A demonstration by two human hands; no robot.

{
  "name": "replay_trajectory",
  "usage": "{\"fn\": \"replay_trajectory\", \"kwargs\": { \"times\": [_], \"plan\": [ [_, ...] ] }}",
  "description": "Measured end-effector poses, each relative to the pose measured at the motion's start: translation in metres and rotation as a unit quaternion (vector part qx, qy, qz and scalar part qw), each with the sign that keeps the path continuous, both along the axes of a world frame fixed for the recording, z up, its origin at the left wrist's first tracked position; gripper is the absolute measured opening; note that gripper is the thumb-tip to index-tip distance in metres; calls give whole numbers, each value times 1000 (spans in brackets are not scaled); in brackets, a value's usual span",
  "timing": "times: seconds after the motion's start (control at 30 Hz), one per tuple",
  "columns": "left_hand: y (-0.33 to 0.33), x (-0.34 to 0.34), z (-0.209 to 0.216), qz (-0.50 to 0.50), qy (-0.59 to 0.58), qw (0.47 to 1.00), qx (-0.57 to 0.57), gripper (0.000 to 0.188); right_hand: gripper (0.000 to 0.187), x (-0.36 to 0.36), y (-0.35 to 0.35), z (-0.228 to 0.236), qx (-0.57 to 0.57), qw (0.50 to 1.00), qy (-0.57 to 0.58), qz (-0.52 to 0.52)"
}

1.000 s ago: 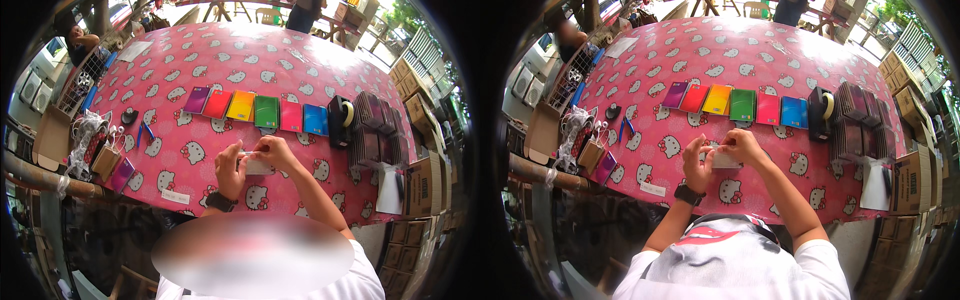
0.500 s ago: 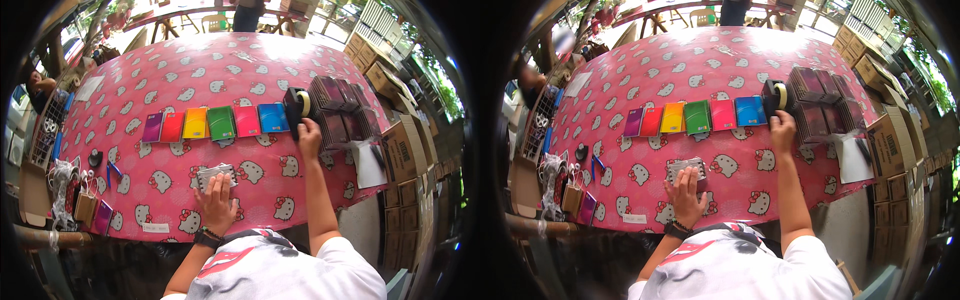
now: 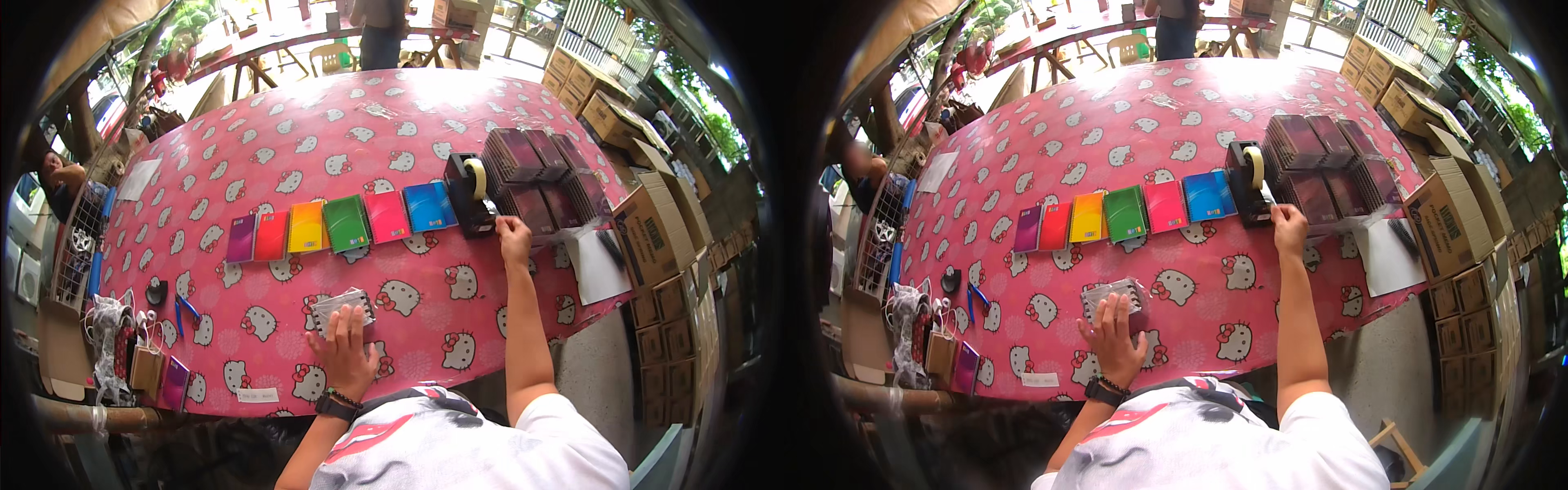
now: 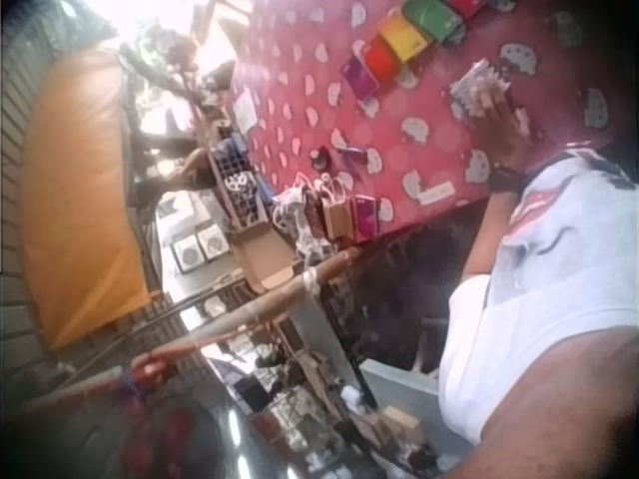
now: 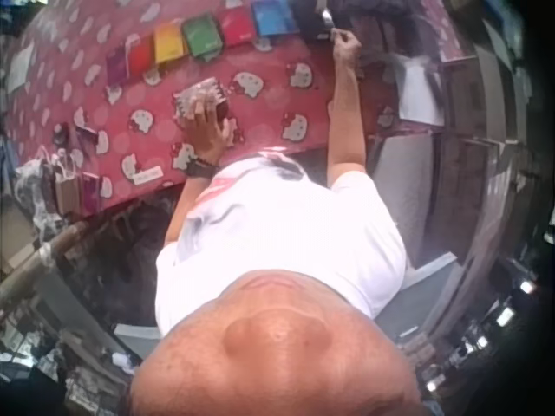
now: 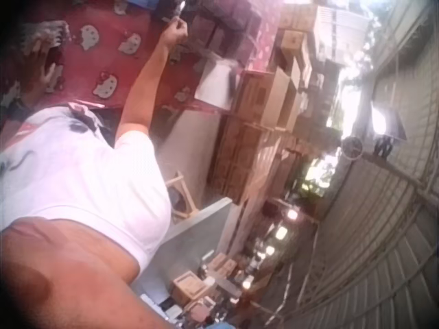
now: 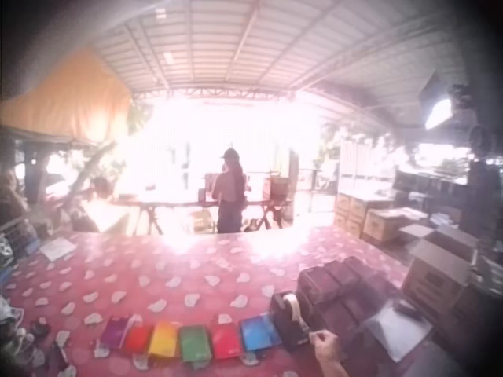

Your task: The person places small notebooks into plastic sleeves by hand, secures them with tape from a dispenser, and organizes the packaged items into stacks.

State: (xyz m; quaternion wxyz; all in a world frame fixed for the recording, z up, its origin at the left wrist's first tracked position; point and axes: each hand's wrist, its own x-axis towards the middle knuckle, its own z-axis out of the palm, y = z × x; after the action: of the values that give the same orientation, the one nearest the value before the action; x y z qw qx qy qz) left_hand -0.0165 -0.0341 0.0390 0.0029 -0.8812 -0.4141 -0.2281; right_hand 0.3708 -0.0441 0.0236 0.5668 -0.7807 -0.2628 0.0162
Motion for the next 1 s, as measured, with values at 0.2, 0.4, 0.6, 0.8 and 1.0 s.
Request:
{"fn": "replay_trajectory", "kwargs": {
  "times": [0.2,0.4,0.6,0.8,1.0],
  "plan": [
    [-2,7,-1,0,-42,999,-34,79,10,6,0,-44,19,801,558,218],
    [-4,5,8,36,-16,997,-60,78,21,-131,81,71,-79,698,245,668],
    [-4,0,22,73,-23,989,-127,78,43,-222,141,121,-319,489,-221,781],
    [-5,3,22,80,-13,988,-132,82,73,-212,164,68,-459,501,-191,708],
    [-2,-2,26,82,11,987,-139,98,32,-171,95,-3,-243,817,9,523]
  ]
}}
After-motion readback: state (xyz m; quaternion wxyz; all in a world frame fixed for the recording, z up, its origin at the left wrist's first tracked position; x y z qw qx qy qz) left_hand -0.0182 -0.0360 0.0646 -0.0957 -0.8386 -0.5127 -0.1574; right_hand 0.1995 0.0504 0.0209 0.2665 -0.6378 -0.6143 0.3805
